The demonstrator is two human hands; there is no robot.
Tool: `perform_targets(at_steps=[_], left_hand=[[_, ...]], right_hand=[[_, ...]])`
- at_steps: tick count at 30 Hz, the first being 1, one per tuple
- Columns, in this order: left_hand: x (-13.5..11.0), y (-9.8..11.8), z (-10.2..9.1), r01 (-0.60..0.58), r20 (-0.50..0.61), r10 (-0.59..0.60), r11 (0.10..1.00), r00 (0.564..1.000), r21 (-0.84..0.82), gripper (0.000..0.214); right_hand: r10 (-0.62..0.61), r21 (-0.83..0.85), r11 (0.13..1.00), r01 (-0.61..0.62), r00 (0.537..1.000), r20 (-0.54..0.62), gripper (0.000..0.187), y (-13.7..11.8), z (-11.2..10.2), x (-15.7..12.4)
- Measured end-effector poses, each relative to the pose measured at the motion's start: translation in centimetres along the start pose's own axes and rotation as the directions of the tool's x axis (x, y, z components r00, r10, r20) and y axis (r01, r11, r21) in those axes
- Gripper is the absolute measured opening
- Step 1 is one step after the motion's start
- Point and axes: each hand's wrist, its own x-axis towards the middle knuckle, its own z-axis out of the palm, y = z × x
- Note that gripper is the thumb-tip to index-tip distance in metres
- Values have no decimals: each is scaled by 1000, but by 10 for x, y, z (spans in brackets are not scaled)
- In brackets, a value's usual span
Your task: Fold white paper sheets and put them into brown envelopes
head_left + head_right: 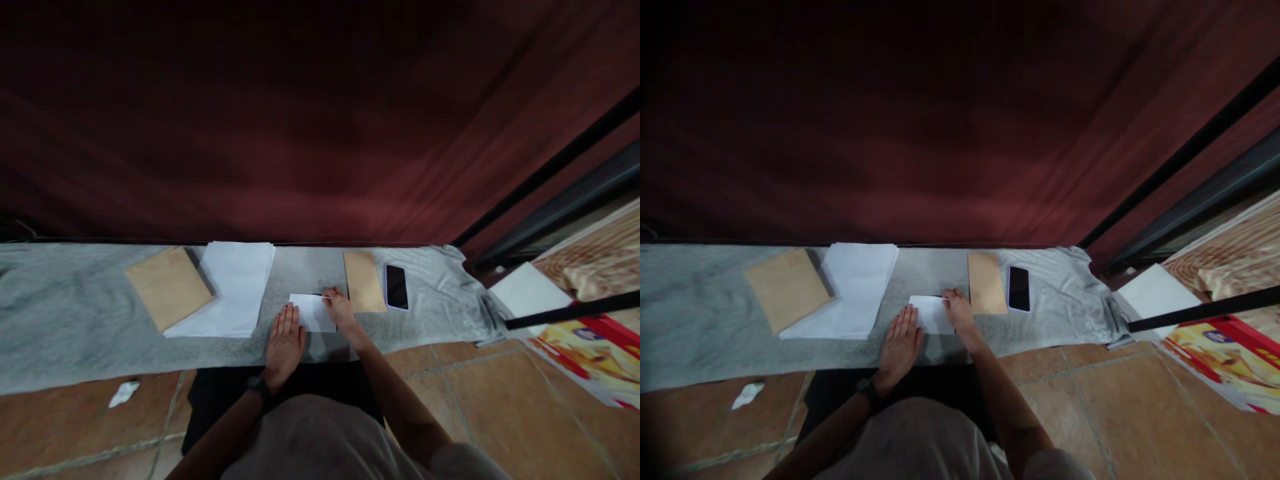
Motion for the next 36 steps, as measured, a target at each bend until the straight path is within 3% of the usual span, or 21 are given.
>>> perform_targets(at_steps=[5,12,17,22,24,31,36], left_hand=[[2,3,-4,-4,35,4,1000,999,3,60],[-1,5,-1,-4,41,3,1000,999,26,59],[-1,6,-3,-10,41,8,999,999,46,59],[4,6,-1,-232,69,234,972,970,-34,57],[5,5,3,-265,64,267,963,962,-46,56],[-2,-6,6,-187,-39,185,980,982,-70,59],[-3,-17,0,-151,-27,149,986,988,-73,58]], right_hand=[[-44,-41,998,42,998,-55,32,-11,2,-15],[-277,-123,957,262,951,-138,45,-15,28,-68],[-244,-154,963,219,955,-166,47,-14,31,-80],[-238,-173,961,218,965,-106,47,-16,27,-76],[-237,-176,960,218,967,-96,47,-17,26,-76],[-221,-180,965,192,962,-158,52,-14,27,-81],[-219,-184,965,187,960,-175,53,-11,29,-82]])
